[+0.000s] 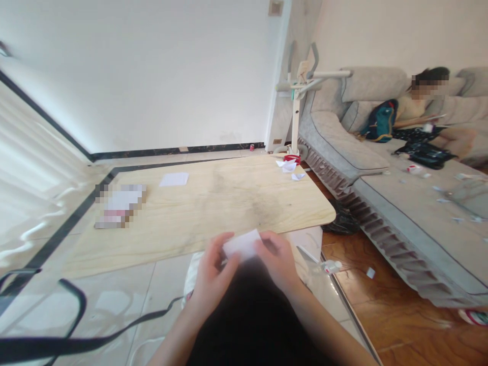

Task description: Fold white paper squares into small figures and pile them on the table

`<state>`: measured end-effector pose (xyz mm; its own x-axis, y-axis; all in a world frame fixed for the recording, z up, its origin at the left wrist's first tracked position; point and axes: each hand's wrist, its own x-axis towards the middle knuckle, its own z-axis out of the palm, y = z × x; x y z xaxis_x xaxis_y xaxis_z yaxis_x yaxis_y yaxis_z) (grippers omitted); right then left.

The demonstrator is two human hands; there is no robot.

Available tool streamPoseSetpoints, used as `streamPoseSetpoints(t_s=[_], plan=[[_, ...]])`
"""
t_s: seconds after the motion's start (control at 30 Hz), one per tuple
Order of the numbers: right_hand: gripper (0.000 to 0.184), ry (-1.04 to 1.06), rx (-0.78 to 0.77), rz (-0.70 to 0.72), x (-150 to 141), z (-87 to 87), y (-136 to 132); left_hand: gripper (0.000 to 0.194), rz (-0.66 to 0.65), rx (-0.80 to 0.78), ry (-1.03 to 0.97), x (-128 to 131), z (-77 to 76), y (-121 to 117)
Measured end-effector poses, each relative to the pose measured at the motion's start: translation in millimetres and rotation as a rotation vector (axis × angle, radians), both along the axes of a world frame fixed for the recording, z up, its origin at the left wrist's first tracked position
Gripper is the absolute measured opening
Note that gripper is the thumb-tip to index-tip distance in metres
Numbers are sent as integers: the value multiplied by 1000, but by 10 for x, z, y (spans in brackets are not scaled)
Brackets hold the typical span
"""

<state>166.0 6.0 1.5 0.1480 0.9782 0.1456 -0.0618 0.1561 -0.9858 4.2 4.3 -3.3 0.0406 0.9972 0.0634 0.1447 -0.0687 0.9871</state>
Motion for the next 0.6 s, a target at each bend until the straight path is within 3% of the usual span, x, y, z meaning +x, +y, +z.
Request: streamPoseSetpoints(t_s=[0.33, 0.6], plan=[[14, -115, -59, 142, 53, 50, -71, 33, -54, 128, 347, -68, 133, -35], [20, -156, -59, 226, 64, 120, -102, 28, -138, 147, 336, -31, 187, -64]])
